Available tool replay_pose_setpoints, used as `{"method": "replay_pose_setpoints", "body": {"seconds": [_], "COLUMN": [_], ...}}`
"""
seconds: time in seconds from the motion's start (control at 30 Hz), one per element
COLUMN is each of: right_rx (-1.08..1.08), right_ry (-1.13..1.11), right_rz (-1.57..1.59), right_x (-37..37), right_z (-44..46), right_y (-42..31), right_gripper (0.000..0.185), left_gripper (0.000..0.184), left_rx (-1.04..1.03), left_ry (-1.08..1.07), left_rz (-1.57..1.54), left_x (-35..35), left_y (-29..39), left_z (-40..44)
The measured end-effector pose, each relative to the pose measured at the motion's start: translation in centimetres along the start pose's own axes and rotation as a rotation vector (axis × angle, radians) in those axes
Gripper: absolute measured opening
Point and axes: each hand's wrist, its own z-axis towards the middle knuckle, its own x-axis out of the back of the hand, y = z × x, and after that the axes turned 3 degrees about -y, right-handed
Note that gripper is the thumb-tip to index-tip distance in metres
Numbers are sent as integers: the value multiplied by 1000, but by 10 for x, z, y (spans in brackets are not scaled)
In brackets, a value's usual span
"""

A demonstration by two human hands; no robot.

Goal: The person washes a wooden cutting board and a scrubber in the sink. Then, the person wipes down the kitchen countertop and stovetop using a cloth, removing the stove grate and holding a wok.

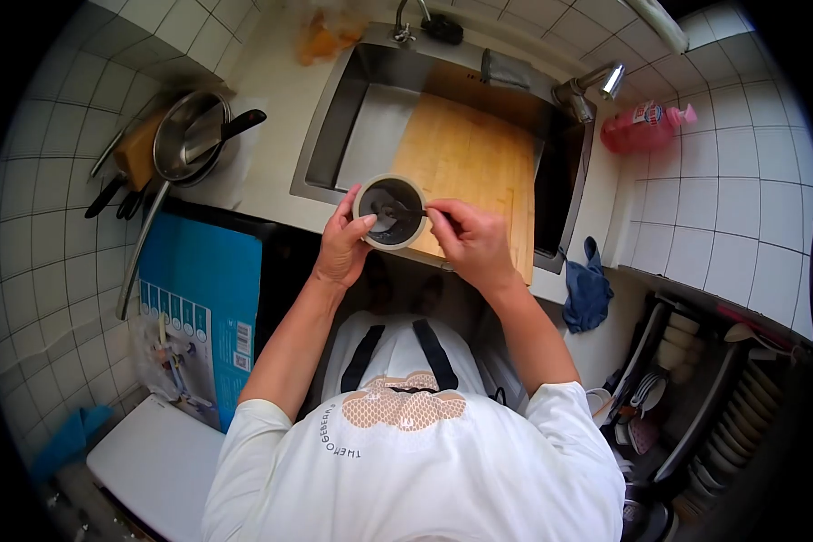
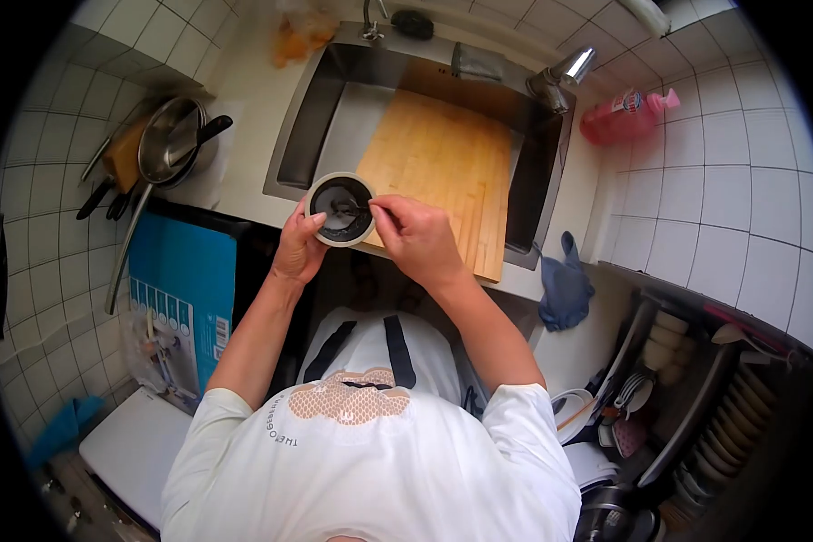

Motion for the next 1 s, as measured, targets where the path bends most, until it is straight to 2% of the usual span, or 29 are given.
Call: {"method": "replay_pose_setpoints", "body": {"seconds": [0.13,0.27,0.53,0.67,0.73,0.87,0.93,1.0], "right_rx": [45,1,-402,-467,-471,-391,-365,-291], "right_ry": [-65,-93,10,61,95,314,349,415], "right_rz": [-71,-19,412,609,671,700,670,472], "right_x": [-9,-17,-15,-2,11,44,48,43], "right_z": [1,-2,-4,-3,-1,14,32,54], "right_y": [9,16,28,29,34,45,64,90], "right_gripper": [10,11,15,16,17,16,15,15], "left_gripper": [74,79,80,78,78,74,74,73], "left_rx": [20,0,-6,-28,-41,-51,-67,-67], "left_ry": [12,12,25,18,20,42,43,18], "left_rz": [12,58,62,48,41,18,16,14], "left_x": [-1,0,3,6,8,12,14,14], "left_y": [-2,-5,-5,-5,-4,-1,1,3], "left_z": [-1,-1,1,7,9,7,5,1]}}
